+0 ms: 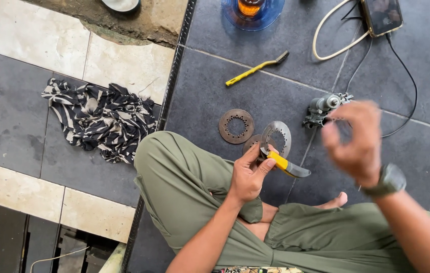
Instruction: Scraping debris or rust off a motorcycle clutch plate using a small hand tool while sitting on the floor.
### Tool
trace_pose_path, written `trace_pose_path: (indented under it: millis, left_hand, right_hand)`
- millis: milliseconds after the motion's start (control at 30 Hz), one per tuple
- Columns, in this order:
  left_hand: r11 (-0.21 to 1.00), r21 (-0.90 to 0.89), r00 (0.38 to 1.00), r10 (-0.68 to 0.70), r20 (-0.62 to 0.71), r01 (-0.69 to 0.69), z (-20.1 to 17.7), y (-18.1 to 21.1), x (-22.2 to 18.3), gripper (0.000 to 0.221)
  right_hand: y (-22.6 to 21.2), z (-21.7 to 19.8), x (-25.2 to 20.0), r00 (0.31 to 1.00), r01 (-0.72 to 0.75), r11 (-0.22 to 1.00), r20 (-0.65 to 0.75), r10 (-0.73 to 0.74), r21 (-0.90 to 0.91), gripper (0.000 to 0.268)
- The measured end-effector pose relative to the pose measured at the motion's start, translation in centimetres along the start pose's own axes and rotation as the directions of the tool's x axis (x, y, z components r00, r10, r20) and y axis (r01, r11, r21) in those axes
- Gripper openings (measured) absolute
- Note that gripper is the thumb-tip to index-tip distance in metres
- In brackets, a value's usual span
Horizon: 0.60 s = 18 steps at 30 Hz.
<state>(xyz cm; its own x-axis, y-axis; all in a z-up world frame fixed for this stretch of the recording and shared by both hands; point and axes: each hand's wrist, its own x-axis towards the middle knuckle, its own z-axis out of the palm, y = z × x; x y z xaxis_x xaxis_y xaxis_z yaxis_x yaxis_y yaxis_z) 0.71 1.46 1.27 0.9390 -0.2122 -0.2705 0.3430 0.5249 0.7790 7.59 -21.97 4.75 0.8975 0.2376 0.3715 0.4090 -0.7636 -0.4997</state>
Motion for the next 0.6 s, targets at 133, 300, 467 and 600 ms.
trace_pose_path:
  millis: [133, 300, 467, 600]
  left_hand:
    - [0.984, 0.069, 0.985, 0.167, -0.036, -0.164, -0.1, -2.2, 0.3, 0.028]
    - [0.98, 0.089, 0.983, 0.18, -0.022, -0.178, 0.0, -2.0, -0.2, 0.028]
    - [0.964, 0.172, 0.978, 0.207, -0.001, -0.204, 0.5, -1.0, -0.2, 0.028]
    - [0.96, 0.179, 0.977, 0.215, 0.01, -0.213, 0.4, -0.6, -0.4, 0.026]
  right_hand:
    - [-5.2, 2.1, -4.8, 0.982, -0.064, 0.985, 0.186, 0.033, 0.162, 0.047]
    - [-8.2, 2.7, -5.9, 0.972, -0.144, 0.976, 0.207, 0.109, 0.164, 0.045]
    - [-7.9, 2.0, -5.6, 0.963, -0.169, 0.963, 0.245, 0.116, 0.209, 0.039]
    - [-8.2, 1.8, -4.9, 0.983, -0.036, 0.986, 0.182, 0.007, 0.16, 0.025]
